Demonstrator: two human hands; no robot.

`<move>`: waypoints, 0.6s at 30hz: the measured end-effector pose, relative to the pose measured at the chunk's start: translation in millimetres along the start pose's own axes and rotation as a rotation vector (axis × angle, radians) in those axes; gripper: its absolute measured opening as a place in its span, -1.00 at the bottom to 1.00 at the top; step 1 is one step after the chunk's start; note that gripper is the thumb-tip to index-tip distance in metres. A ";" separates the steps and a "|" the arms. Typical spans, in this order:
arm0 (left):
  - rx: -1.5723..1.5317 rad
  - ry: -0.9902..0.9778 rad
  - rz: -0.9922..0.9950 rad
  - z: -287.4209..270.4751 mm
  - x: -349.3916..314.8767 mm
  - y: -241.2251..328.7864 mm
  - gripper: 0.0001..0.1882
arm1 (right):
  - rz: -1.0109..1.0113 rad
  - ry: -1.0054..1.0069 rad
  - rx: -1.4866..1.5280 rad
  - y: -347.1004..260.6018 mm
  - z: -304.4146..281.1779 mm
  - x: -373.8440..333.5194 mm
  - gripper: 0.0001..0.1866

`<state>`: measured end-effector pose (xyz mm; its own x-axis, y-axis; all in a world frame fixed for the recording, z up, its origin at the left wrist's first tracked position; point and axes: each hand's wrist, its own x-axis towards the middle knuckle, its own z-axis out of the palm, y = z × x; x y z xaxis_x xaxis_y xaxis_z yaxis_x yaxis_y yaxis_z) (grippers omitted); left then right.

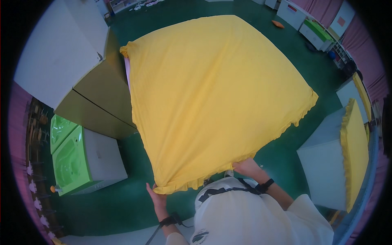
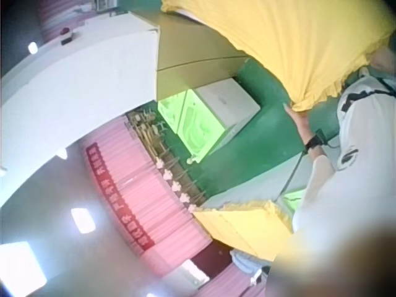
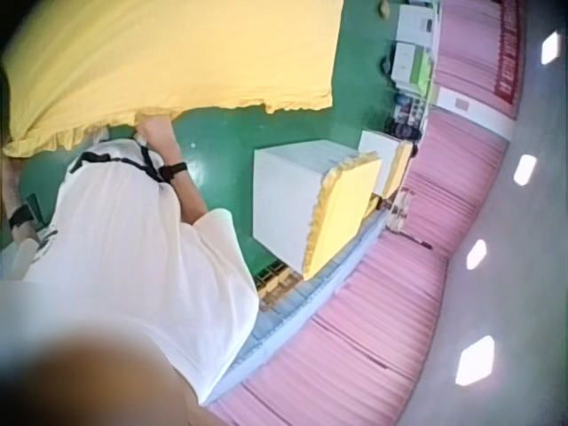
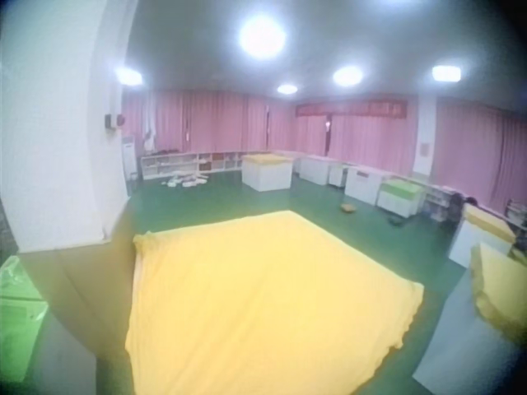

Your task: Spread and tuck a yellow cloth cover over a square pedestal or table.

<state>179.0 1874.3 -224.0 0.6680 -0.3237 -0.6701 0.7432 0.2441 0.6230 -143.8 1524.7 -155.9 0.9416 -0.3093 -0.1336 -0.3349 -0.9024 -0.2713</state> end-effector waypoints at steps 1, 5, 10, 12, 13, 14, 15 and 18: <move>-0.003 -0.123 -0.152 21.8 -20.4 10.6 -0.40 | 0.043 -0.106 -0.014 -0.7 2.3 -2.3 -0.83; 0.806 0.182 -0.079 59.3 -60.8 26.8 -0.35 | 0.065 -0.019 0.042 5.5 6.2 -7.4 -0.81; 0.708 -0.024 0.059 19.6 -67.7 19.4 -0.63 | 0.381 -0.138 0.526 7.9 0.6 -13.9 -0.68; 0.528 -0.034 0.165 23.6 -72.8 3.6 -0.71 | 0.527 -0.090 0.806 19.7 25.0 -20.9 -0.60; 0.341 -0.053 0.286 24.7 -72.5 -3.4 -0.79 | 0.669 -0.032 1.074 24.0 31.1 -15.5 -0.52; 0.240 0.015 0.254 19.9 -70.3 -11.4 -0.95 | 0.860 -0.091 1.257 29.2 34.7 -16.4 -0.46; 0.226 0.056 0.279 3.4 -64.6 -22.5 -0.95 | 0.822 -0.131 1.257 26.2 29.8 -11.4 -0.46; 0.171 0.143 0.202 -41.3 -50.9 -51.8 -0.74 | 0.965 -0.233 1.476 31.6 26.8 -3.8 -0.45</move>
<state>108.0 1915.9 -238.8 0.8094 -0.1494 -0.5679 0.5854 0.1295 0.8003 -159.0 1505.4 -189.4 0.4293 -0.3518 -0.8318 -0.5877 0.5905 -0.5531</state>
